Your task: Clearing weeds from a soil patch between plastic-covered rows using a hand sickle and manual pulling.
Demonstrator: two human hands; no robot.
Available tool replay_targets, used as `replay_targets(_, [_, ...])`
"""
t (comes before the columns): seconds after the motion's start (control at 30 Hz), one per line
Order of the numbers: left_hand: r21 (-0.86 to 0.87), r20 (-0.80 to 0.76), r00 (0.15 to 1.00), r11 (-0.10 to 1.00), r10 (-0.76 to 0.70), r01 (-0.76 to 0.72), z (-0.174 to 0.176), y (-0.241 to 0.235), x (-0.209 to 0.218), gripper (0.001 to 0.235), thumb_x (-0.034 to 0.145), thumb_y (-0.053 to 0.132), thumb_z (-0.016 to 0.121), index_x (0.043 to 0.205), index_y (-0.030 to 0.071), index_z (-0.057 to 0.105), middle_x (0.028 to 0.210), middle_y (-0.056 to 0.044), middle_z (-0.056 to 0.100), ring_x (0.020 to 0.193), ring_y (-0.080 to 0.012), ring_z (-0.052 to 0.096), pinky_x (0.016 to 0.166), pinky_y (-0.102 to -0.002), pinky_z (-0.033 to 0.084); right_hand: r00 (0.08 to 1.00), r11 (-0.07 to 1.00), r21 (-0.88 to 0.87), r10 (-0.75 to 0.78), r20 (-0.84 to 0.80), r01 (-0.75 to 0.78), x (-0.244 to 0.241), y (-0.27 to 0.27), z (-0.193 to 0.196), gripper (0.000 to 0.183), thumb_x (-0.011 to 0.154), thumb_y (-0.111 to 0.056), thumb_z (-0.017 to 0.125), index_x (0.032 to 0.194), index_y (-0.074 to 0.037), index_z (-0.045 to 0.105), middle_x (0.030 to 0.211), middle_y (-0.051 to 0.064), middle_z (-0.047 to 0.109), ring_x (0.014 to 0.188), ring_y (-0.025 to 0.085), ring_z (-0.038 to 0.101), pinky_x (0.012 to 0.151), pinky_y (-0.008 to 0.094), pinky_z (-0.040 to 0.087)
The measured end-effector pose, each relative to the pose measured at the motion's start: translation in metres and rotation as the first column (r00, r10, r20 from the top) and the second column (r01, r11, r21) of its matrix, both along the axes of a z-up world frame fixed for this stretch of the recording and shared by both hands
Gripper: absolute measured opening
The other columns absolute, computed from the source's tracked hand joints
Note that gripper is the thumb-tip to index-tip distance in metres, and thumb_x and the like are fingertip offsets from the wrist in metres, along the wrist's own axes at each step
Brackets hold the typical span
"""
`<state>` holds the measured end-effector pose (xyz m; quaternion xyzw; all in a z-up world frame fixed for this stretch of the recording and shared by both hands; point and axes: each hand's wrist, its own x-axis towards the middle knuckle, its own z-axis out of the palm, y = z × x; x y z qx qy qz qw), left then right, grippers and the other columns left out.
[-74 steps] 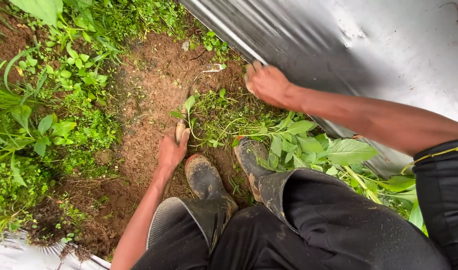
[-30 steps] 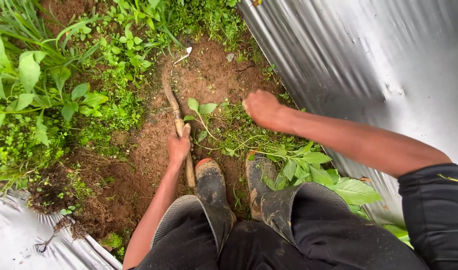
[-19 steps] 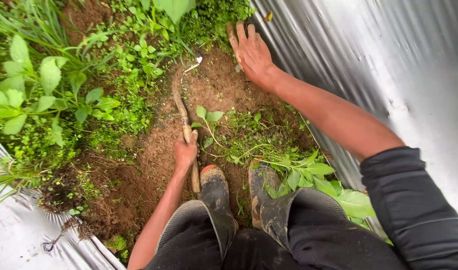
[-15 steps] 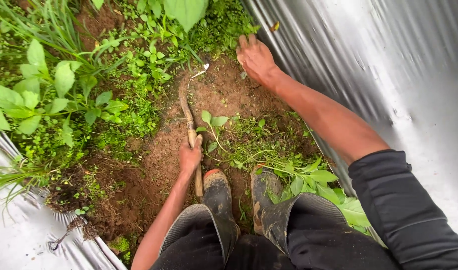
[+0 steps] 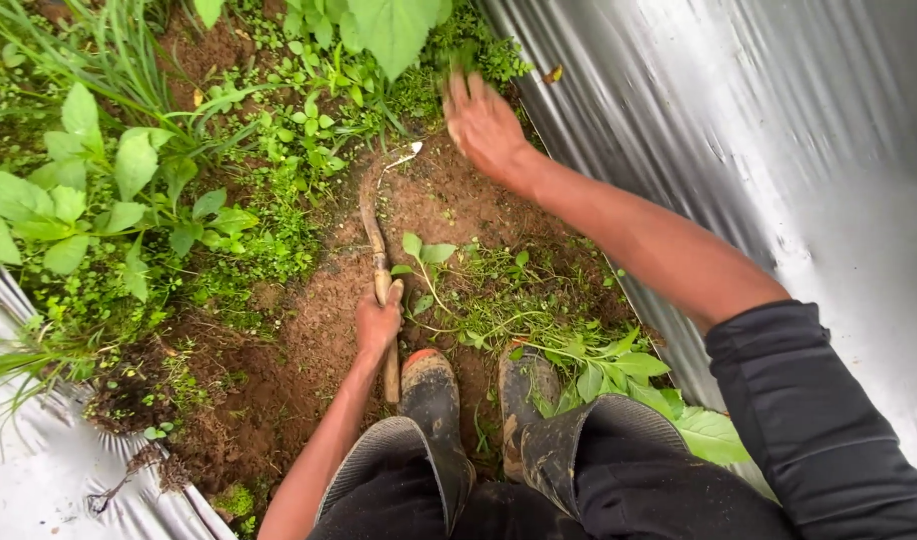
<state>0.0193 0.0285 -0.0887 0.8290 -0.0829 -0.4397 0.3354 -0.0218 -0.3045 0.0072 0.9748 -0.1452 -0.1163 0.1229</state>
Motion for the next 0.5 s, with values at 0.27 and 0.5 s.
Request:
replay_targets(0.27, [0.031,0.044,0.999,0.999,-0.019,0.018,-0.009,0.007,-0.005,0.037,0.092,0.041,0.069,0.095,0.005,0.065,0.070,-0.015,0.070,0.062,-0.0275,0.072,0.053,-0.042,0.057,0.938,0.916,-0.400,-0.130,-0.322,-0.010,0.040,-0.029,-0.053,0.021,0.105,-0.025,0.058,0.108,-0.012,0.074,0.107,0.012,0.072,0.091,0.017,0.066,0.070,0.025,0.053])
replay_targets(0.5, [0.016,0.115,0.990,0.997,-0.082,0.080,0.036,-0.002,-0.009,0.047,0.099,0.042,0.058,0.103,-0.005,0.064,0.084,-0.030,0.069,0.083,-0.0470,0.070,0.066,-0.056,0.052,0.937,0.917,-0.391,-0.059,-0.344,-0.085,0.011,0.005,-0.005,0.019,0.105,-0.025,0.059,0.110,-0.015,0.074,0.110,0.010,0.074,0.092,0.015,0.068,0.071,0.021,0.052])
